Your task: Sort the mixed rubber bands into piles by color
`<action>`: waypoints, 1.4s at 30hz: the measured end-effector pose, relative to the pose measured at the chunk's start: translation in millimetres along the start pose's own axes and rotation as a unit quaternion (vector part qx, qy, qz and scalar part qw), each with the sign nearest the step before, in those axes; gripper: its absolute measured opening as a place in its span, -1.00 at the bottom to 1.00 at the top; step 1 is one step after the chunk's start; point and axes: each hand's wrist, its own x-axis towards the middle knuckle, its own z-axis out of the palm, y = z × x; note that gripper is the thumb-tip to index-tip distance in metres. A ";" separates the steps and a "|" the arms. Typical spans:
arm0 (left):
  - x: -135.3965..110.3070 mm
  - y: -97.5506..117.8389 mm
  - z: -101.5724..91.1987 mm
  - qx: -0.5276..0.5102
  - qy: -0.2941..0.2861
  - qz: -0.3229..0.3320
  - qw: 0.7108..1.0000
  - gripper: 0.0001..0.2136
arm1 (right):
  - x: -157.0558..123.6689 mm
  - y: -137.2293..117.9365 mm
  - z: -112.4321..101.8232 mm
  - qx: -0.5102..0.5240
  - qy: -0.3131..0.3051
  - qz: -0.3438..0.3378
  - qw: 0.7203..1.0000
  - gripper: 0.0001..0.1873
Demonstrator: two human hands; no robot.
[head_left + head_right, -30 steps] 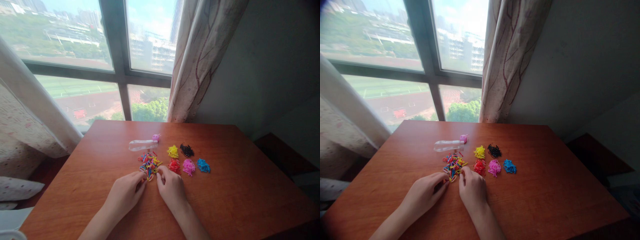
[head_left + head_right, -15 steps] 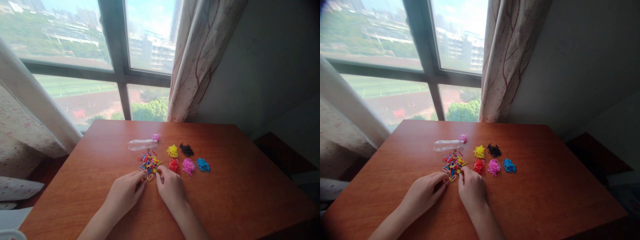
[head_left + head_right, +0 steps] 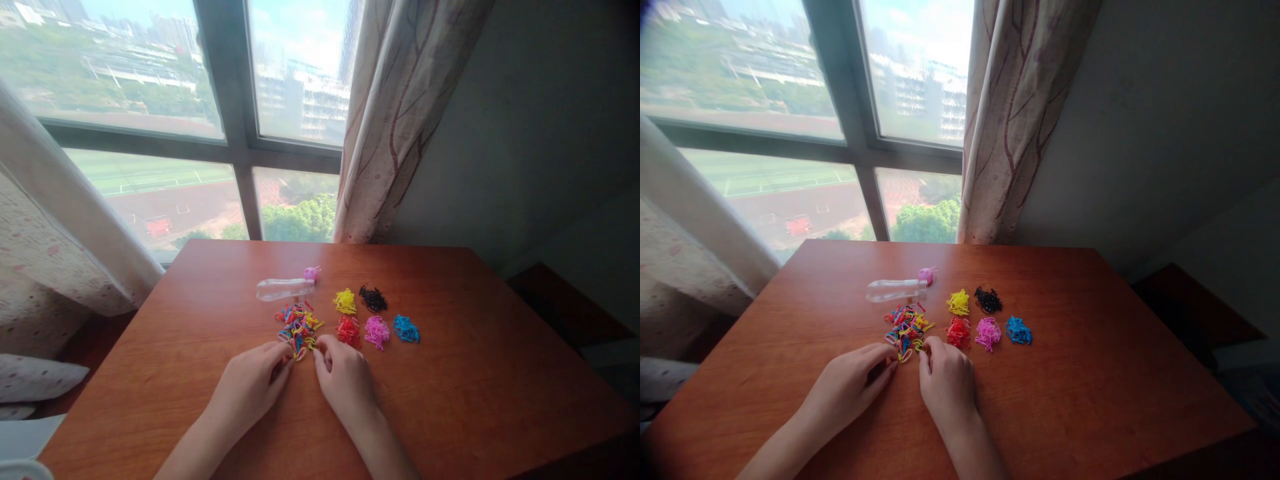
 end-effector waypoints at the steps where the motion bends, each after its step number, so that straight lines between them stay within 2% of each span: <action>1: -0.1 0.1 -0.1 -0.001 -0.001 0.001 1.000 -0.83 | -0.4 0.0 -0.2 0.002 0.000 -0.001 1.000 -0.90; 12: 0.0 -1.4 0.3 0.007 -0.004 0.003 1.000 -0.84 | -2.1 0.4 -5.9 0.054 -0.005 -0.010 0.998 -0.91; 15: 0.0 -1.1 0.1 0.011 -0.004 0.000 1.000 -0.84 | 0.1 1.1 -4.8 0.060 0.005 -0.003 0.998 -0.84; 19: -0.1 -1.4 0.0 0.005 -0.006 -0.001 1.000 -0.83 | 3.8 -0.6 -2.1 0.018 0.007 -0.012 1.000 -0.73; 25: 0.6 -1.1 0.1 0.000 0.000 0.002 1.000 -0.84 | 5.5 -0.1 -1.2 -0.006 -0.006 -0.003 1.000 -0.88; 36: -0.5 -2.5 1.1 0.000 -0.001 0.008 1.000 -0.82 | 7.0 5.7 -4.0 0.135 -0.015 -0.023 0.990 -0.82; 42: 0.3 -1.9 1.1 0.004 -0.004 0.007 1.000 -0.82 | 5.6 3.4 -11.5 0.152 0.003 -0.037 0.988 -0.81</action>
